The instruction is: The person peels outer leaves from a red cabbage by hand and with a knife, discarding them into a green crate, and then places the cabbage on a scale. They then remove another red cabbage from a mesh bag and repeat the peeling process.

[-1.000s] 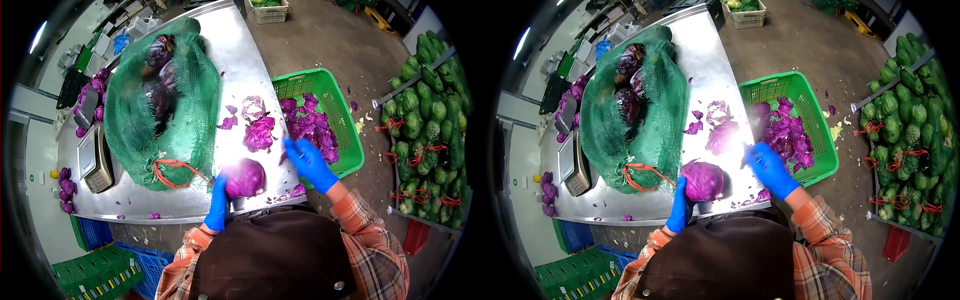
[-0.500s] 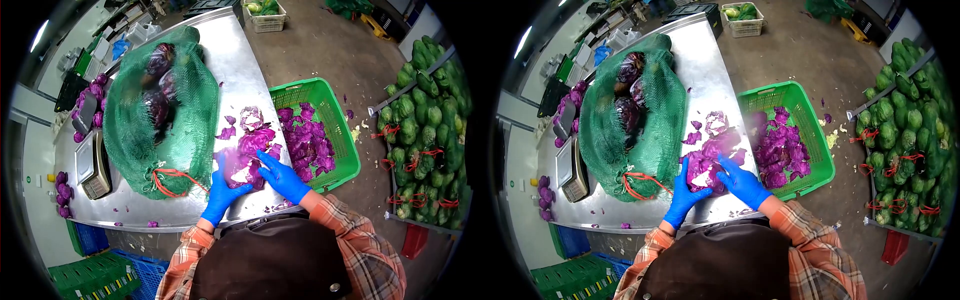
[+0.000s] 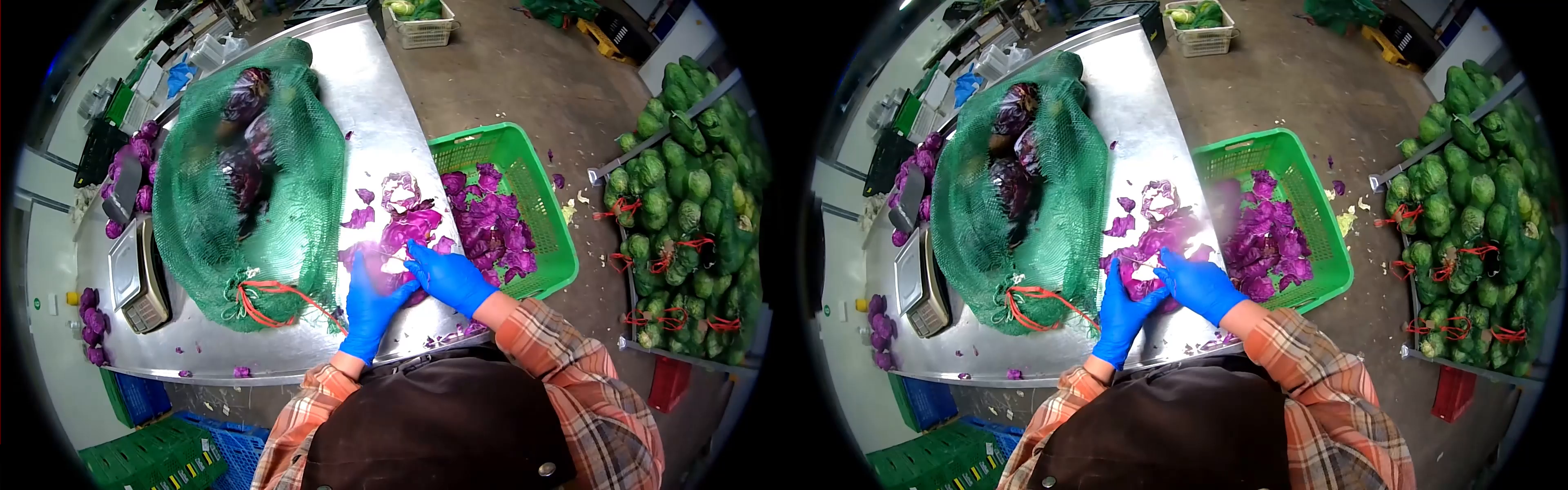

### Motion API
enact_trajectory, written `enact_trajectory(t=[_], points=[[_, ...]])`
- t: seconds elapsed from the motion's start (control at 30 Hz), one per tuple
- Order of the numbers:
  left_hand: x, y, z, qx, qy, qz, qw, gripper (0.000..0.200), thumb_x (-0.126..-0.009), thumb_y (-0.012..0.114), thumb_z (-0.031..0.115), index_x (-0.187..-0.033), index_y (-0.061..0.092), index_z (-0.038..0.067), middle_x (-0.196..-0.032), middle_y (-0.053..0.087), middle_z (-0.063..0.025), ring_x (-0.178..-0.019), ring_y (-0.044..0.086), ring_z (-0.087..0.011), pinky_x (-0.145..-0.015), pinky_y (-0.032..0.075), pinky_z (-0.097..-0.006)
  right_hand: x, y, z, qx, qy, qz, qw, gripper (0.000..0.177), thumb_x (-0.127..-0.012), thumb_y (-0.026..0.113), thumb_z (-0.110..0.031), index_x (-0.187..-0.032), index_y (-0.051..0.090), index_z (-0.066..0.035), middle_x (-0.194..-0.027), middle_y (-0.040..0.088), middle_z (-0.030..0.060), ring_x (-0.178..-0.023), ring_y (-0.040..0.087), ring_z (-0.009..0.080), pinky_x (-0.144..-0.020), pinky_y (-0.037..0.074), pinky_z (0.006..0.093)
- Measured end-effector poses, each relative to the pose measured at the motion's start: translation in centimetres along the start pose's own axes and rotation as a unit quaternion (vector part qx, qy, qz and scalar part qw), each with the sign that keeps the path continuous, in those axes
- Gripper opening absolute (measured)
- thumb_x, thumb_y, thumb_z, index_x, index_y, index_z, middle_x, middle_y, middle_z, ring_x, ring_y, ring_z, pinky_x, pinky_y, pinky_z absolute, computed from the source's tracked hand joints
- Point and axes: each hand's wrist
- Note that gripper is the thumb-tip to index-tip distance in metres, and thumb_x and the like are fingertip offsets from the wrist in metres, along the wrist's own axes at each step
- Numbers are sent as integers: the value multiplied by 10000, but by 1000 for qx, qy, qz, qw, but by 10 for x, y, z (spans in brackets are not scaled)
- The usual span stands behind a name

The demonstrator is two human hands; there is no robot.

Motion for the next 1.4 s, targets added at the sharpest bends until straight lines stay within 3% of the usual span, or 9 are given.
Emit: enact_trajectory(t=[0.07,0.2,0.53,0.63,0.73,0.83,0.97,1.23,1.4], points=[[-4,-1,11,-12,-55,-18,998,1086,-642,820,510,-1415,273,-21,-1358,430,-267,-1219,487,-368,-980,425,-412,-11,-7,5,18,0,-26,1000,440,-957,491,-384,-1257,564,-70,-999,666,199,-919,643,368,-744,526,443],[-8,1,4,-44,34,2,998,1093,-633,824,507,-1408,274,-34,-1352,438,-264,-1214,494,-365,-980,429,-408,-25,-20,32,-210,-3,-84,974,542,-970,445,-442,-1359,458,-65,-1148,624,218,-1082,593,374,-948,452,396],[-8,0,12,-62,14,-9,998,1118,-634,810,536,-1411,258,-47,-1325,466,-267,-1157,543,-365,-914,478,-404,-21,-2,17,-40,9,-31,999,475,-966,449,-424,-1344,492,-139,-1135,618,199,-912,635,396,-793,507,462],[-14,-3,24,-15,-45,-64,997,1125,-640,836,470,-1423,240,-77,-1397,393,-285,-1285,434,-366,-1038,386,-398,-29,-14,11,-37,42,-76,996,437,-949,486,-362,-1292,519,-92,-1091,634,224,-958,623,405,-874,483,452],[9,8,15,-91,165,10,982,1179,-607,858,429,-1450,190,-54,-1446,333,-266,-1321,377,-390,-1073,339,-422,-41,-9,67,-18,-62,-23,998,315,-918,530,-234,-1178,571,-61,-1219,579,195,-1017,606,347,-884,486,400],[10,0,5,-10,74,4,997,1167,-628,856,408,-1457,166,-38,-1408,387,-257,-1268,437,-395,-1037,382,-435,-29,-1,58,-227,67,-61,970,431,-983,441,-313,-1344,454,-78,-1148,610,219,-1018,607,364,-876,478,414],[6,-3,10,-45,20,-37,998,1194,-619,855,432,-1460,153,-41,-1428,353,-273,-1276,423,-389,-1024,389,-428,-1,-11,25,-149,7,-9,989,499,-985,425,-383,-1403,395,-112,-1166,591,246,-995,608,403,-847,485,451],[4,6,8,-67,46,-4,997,1177,-605,862,433,-1449,195,-44,-1409,385,-261,-1261,447,-374,-995,422,-415,-2,0,14,-48,27,-9,998,477,-968,472,-388,-1371,453,-134,-1090,618,231,-828,632,415,-698,510,467],[9,5,18,-72,142,-5,987,1152,-615,863,375,-1449,189,-46,-1431,340,-285,-1313,386,-388,-1063,352,-428,-33,-33,30,-194,145,-67,968,446,-972,458,-389,-1270,522,-64,-1049,648,219,-918,641,335,-824,488,412]])
Point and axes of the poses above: each hand's wrist, its own x-axis away from the middle knuckle, its own y-axis out of the palm, z = x × y
